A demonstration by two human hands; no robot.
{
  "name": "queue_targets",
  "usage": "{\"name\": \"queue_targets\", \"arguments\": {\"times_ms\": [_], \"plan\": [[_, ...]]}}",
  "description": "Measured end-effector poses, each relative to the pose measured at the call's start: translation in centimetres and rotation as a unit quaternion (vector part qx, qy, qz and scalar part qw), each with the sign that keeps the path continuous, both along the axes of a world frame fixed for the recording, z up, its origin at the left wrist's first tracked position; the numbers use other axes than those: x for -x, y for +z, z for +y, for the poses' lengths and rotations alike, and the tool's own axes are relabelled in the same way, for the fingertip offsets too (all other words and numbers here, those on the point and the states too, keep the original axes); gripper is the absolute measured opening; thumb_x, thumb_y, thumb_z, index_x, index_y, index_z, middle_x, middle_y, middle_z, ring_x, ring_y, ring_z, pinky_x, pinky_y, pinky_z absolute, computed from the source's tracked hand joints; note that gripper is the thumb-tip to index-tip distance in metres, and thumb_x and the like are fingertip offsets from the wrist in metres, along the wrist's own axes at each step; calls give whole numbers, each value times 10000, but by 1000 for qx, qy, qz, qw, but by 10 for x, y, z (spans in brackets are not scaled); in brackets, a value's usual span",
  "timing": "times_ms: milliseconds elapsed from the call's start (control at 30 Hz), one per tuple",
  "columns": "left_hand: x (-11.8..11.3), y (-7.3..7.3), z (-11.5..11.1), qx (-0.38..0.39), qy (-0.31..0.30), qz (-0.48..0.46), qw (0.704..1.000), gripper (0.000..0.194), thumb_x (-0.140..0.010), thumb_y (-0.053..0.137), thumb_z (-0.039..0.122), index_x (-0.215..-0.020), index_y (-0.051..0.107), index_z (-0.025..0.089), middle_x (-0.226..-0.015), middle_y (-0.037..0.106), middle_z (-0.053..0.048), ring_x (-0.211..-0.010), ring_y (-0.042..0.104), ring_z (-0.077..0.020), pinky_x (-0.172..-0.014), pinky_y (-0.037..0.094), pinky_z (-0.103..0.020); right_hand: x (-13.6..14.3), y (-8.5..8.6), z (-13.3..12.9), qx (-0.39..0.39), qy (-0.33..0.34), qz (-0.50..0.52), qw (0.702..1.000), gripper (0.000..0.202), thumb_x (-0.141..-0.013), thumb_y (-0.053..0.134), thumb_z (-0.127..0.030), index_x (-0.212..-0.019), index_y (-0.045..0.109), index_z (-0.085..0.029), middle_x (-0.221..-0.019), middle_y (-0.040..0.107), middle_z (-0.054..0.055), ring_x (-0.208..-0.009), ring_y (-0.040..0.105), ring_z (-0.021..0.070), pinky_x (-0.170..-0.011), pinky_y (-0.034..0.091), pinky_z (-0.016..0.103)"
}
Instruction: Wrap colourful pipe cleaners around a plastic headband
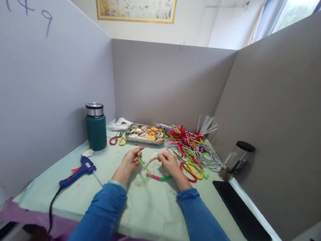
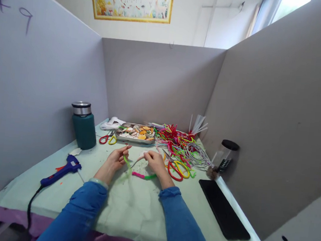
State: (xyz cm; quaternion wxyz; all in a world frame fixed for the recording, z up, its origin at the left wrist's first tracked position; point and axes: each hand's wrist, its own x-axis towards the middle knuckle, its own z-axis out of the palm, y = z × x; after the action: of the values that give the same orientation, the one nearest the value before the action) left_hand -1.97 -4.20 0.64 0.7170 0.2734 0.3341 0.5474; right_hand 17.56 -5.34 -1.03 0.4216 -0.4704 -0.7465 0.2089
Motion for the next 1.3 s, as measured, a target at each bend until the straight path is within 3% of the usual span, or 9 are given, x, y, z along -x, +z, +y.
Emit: {"name": "queue_targets", "arguments": {"times_ms": [67,133,267,467,633,867,1000,1133,1300], "plan": [[-4,-1,-2,-5,-44,59,997,173,-780,529,200,-925,571,118,-442,352,92,-289,188,-14,-306,91,-159,-1,-3,3,-72,-30,-23,997,230,-856,456,-310,-792,627,-170,-767,612,36,-731,522,156,-674,382,265],[-8,-3,-3,-25,-67,123,990,193,-766,553,229,-914,589,111,-431,351,90,-289,178,-13,-315,71,-165,1,-5,4,-124,-8,-79,989,169,-833,502,-246,-903,643,-185,-942,629,66,-903,517,186,-802,370,305],[-13,-7,-6,-84,-64,206,973,208,-728,613,301,-826,593,119,-435,384,77,-289,183,-12,-322,56,-177,15,-10,1,-138,41,-212,967,310,-822,519,-174,-1116,591,-237,-1188,558,67,-1085,436,201,-873,321,337],[-15,-8,-7,-99,-19,231,968,216,-680,664,317,-720,553,136,-516,489,39,-300,231,-8,-313,96,-177,21,-13,1,-111,6,-289,951,207,-845,526,-236,-1023,632,-239,-999,631,63,-986,456,214,-811,282,349],[-13,-11,-4,-112,-4,218,969,173,-677,668,247,-755,610,104,-620,549,1,-326,291,-1,-318,182,-171,17,-14,4,-125,-13,-279,952,114,-838,553,-255,-870,658,-221,-923,625,51,-928,462,199,-764,275,322],[-15,-9,-4,-95,-24,188,977,196,-670,642,91,-866,625,84,-668,605,-45,-402,438,-37,-396,345,-178,6,-11,7,-124,-51,-244,960,88,-855,507,-212,-850,591,-186,-871,608,55,-874,495,185,-773,295,308],[-14,-7,-5,-102,-14,169,980,215,-650,649,72,-859,603,95,-692,635,-56,-404,447,-44,-403,361,-179,-2,-5,5,-141,-84,-178,970,123,-880,445,-215,-870,563,-183,-878,591,60,-836,502,176,-730,332,275],[-12,-7,-3,-97,10,143,985,178,-652,671,123,-819,617,101,-735,643,-56,-390,417,-25,-383,341,-170,-11,1,5,-138,-69,-128,980,134,-873,433,-235,-848,558,-194,-852,584,45,-790,509,164,-708,351,261],[-14,-10,-2,-100,14,182,978,287,-587,743,189,-843,659,91,-606,584,-18,-399,428,-37,-380,323,-171,-14,3,8,-69,-18,-3,997,148,-831,441,-271,-767,546,-187,-725,559,11,-673,496,144,-623,362,246]]}}
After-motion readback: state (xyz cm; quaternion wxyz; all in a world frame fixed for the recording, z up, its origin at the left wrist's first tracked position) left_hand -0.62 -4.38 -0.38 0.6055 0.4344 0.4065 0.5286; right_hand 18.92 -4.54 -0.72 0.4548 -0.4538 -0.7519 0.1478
